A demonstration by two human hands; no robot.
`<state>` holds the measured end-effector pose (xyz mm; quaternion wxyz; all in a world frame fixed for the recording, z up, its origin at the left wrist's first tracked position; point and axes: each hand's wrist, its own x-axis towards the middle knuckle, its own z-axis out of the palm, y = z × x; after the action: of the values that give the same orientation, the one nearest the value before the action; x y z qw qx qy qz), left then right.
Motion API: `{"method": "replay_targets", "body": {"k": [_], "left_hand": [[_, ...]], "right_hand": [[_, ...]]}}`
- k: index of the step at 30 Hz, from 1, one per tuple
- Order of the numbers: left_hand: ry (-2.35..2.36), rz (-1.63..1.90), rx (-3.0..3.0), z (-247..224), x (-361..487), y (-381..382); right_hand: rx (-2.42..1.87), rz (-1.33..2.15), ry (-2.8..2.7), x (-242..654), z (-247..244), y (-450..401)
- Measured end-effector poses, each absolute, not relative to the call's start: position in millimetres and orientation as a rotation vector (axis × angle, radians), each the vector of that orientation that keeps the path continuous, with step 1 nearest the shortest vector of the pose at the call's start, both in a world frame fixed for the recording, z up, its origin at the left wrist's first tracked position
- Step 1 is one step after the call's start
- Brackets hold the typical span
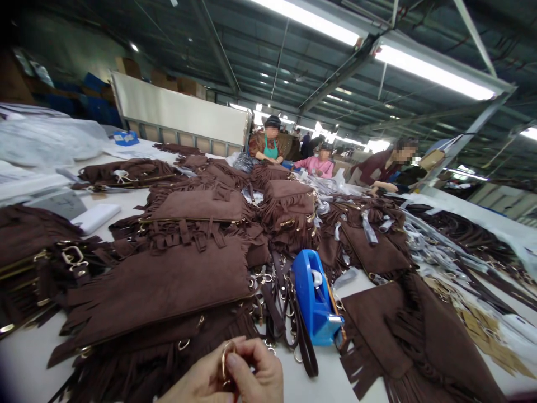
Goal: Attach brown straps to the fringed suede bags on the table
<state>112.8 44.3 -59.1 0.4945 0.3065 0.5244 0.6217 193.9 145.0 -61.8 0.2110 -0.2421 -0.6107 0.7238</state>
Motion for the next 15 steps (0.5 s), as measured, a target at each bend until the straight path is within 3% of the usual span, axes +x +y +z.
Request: {"method": "replay_targets", "body": {"k": [7,15], "left_hand": [[1.725,1.318,0.63,-28.5,89.4,31.1],[1.682,1.359,0.322,-33.7,93.0,37.2]], "right_hand": [[-0.569,1.867,-1.929,193.5,-66.6,140.2],[-0.318,0.972,-2.179,190.8,-118.6,119.7]]}}
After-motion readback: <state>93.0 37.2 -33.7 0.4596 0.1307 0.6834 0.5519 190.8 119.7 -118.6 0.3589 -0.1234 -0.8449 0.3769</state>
